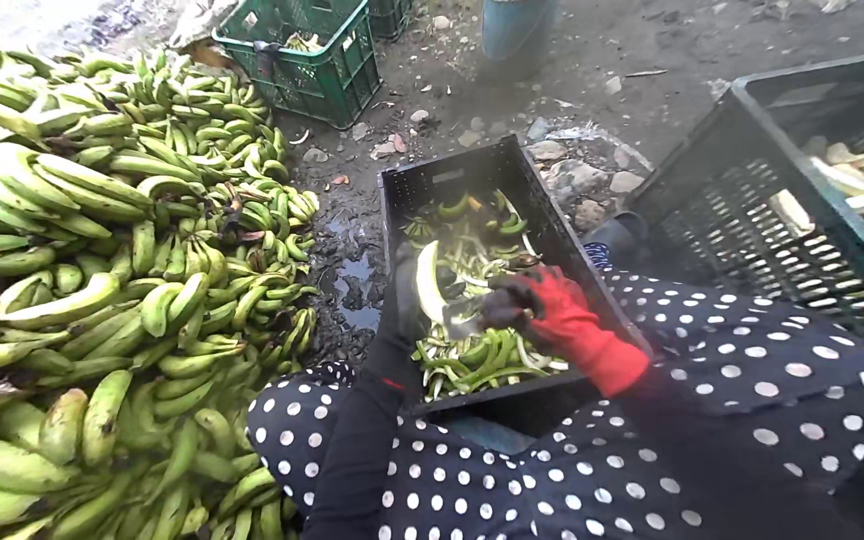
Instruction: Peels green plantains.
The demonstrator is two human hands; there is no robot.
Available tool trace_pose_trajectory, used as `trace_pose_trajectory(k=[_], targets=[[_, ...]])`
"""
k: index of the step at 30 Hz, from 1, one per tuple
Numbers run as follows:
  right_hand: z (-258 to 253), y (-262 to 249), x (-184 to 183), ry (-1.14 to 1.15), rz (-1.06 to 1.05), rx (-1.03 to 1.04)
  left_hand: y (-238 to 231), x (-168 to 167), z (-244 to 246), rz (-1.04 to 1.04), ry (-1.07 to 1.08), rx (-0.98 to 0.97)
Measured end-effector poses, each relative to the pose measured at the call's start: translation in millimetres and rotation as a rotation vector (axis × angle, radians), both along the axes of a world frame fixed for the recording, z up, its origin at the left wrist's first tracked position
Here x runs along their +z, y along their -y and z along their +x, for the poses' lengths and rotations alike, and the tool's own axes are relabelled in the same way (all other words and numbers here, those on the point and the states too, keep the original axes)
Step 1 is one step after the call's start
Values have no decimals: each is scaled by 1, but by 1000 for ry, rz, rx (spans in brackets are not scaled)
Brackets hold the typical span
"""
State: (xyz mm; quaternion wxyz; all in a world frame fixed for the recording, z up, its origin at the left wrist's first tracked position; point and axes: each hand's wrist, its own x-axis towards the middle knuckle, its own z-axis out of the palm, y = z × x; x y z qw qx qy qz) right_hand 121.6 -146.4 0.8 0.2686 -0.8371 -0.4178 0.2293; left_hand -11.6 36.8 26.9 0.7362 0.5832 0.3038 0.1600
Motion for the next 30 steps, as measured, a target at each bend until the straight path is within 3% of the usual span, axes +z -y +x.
trace_pose_trajectory(k=[2, 5, 7, 9, 11, 14, 16, 18, 21, 23, 25, 27, 30], targets=[[-7, -6, -3, -57, -40, -50, 5, -7, 2, 110, -51, -32], [6, -16, -11, -199, -53, -287, 11, -31, 5, 271, -44, -74], [26, -6, -15, -279, 29, -380, 16, -27, 5, 331, -62, -53], [47, 11, -13, -320, 118, -409, 13, -15, -2, 518, -190, -56], [72, 38, -25, -368, 124, -384, 5, -10, -8, 722, -486, -91], [75, 79, -38, -556, 240, -323, -18, -42, -7, 671, -646, 60], [64, 88, -43, -546, 148, -302, -22, -46, 14, 499, -529, 217], [50, 76, -29, -458, -77, -235, -4, -17, 57, 356, -308, 153], [49, 64, -16, -464, -170, -158, 62, 53, 143, 73, 148, -260], [56, 70, -16, -550, -56, -187, 103, 100, 169, -14, 249, -545], [62, 79, -17, -646, 113, -276, 113, 114, 175, 140, 282, -626], [70, 87, -22, -730, 302, -364, 97, 96, 179, 507, 185, -578], [77, 99, -17, -862, 574, -436, 56, 28, 140, 928, -369, -686]])
